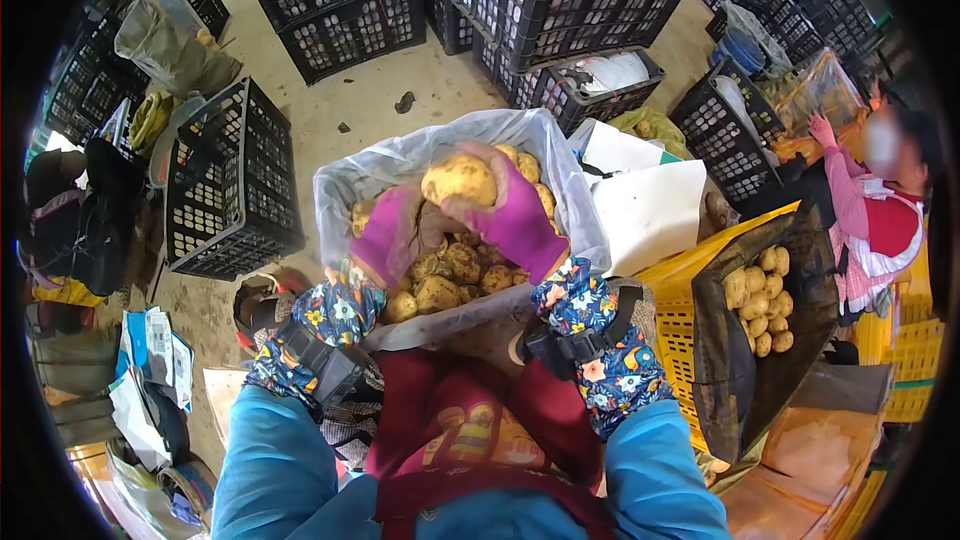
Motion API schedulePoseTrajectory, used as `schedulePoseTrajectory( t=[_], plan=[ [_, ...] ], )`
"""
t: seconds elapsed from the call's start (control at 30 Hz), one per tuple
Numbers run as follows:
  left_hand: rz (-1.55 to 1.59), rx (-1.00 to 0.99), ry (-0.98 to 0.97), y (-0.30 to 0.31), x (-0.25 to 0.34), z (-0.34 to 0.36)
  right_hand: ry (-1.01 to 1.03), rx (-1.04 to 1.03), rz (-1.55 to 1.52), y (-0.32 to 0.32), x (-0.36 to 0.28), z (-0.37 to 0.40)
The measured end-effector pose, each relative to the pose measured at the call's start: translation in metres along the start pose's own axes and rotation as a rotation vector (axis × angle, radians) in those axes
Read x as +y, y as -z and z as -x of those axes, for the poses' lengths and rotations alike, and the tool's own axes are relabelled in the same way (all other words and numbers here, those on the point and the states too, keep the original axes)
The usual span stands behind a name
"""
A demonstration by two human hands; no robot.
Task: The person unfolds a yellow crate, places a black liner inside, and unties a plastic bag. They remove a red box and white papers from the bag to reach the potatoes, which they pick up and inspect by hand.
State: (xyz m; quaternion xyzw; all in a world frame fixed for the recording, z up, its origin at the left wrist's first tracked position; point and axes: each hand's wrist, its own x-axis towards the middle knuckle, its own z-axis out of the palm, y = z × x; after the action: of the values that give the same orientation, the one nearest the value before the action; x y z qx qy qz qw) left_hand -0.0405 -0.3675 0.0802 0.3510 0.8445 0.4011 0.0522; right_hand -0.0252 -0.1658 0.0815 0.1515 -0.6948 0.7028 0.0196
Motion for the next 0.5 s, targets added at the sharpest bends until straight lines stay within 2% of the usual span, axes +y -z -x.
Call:
schedulePoseTrajectory(
  t=[0.1, 0.2, 0.27, 0.3, 0.33, 0.37, 0.4, 0.5],
  plan=[
    [1.155, 0.227, 0.625, -0.004, 0.035, -0.01, 0.063, 0.129, 0.256, 0.007, 0.004, 0.001],
    [0.558, 0.243, 0.441, -0.018, 0.016, -0.009, 0.08, 0.086, 0.453, 0.005, 0.007, 0.01],
    [0.383, 0.518, 0.272, -0.064, -0.059, 0.0, 0.06, 0.088, 0.341, 0.005, -0.002, 0.011],
    [0.292, 0.65, 0.187, -0.064, -0.055, -0.002, 0.048, 0.089, 0.284, 0.004, -0.007, 0.012],
    [0.469, 0.571, 0.304, -0.062, -0.05, 0.002, 0.091, 0.093, 0.37, 0.003, -0.011, 0.013],
    [0.643, 0.487, 0.42, -0.032, 0.008, -0.003, 0.134, 0.097, 0.456, 0.002, -0.014, 0.015],
    [0.814, 0.393, 0.536, -0.015, 0.04, -0.004, 0.176, 0.103, 0.539, 0.001, -0.015, 0.016],
    [0.651, 0.33, 0.34, -0.03, 0.011, -0.006, 0.265, 0.012, 0.769, -0.004, -0.016, 0.02]
  ],
)
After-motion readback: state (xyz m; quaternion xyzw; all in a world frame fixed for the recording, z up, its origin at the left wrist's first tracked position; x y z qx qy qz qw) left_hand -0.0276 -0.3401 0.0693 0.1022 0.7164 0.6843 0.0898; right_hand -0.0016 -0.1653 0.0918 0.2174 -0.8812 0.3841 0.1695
